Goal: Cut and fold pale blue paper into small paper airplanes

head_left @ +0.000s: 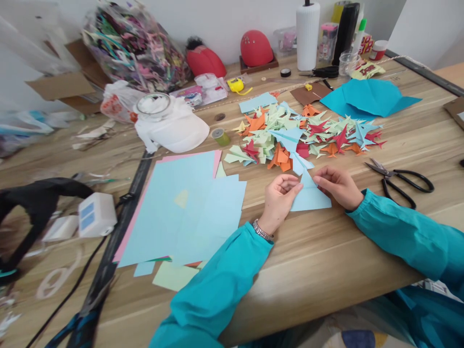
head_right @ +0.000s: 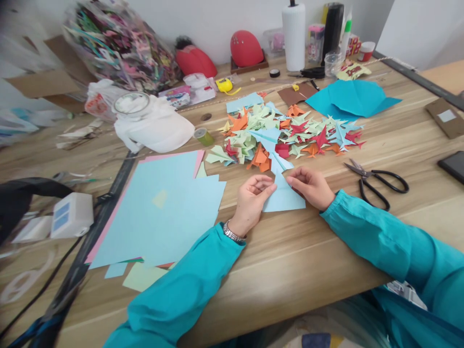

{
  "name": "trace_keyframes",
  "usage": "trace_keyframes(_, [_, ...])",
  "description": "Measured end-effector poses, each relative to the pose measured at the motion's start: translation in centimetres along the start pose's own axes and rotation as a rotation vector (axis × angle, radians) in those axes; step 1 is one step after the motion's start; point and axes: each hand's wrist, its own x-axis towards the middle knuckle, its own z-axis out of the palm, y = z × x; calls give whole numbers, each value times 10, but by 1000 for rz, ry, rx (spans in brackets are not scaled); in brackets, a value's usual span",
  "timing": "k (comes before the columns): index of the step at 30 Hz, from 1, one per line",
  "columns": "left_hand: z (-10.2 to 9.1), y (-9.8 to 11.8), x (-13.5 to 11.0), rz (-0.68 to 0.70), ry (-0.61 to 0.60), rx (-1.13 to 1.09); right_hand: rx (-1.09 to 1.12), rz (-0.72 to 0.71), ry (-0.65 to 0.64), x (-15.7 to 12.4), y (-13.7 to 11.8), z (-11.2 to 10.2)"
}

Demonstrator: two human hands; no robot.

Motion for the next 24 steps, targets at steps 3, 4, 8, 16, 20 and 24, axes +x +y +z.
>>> trace_keyframes(3, [-1, -2, 1, 5, 24, -23, -43, 10, -3, -1, -2, -1])
trace_keyframes(4, [-1, -2, 1, 8, 25, -27, -76, 5, -29, -1, -3, -1])
trace_keyframes(8, [0, -2, 1, 11, 20, -19, -183, -31, -151, -1, -5, -3])
trace_keyframes(16, [-1, -2, 0, -21, -3, -16, -219, -57, -147, 1, -2, -4])
trace_keyframes(20, [-1, -2, 1, -21, 1, -10, -208, -46, -117, 1, -2, -3])
trace_keyframes(24, [0, 0, 0, -29, 8, -6, -185, -28, -128, 0, -4, -3])
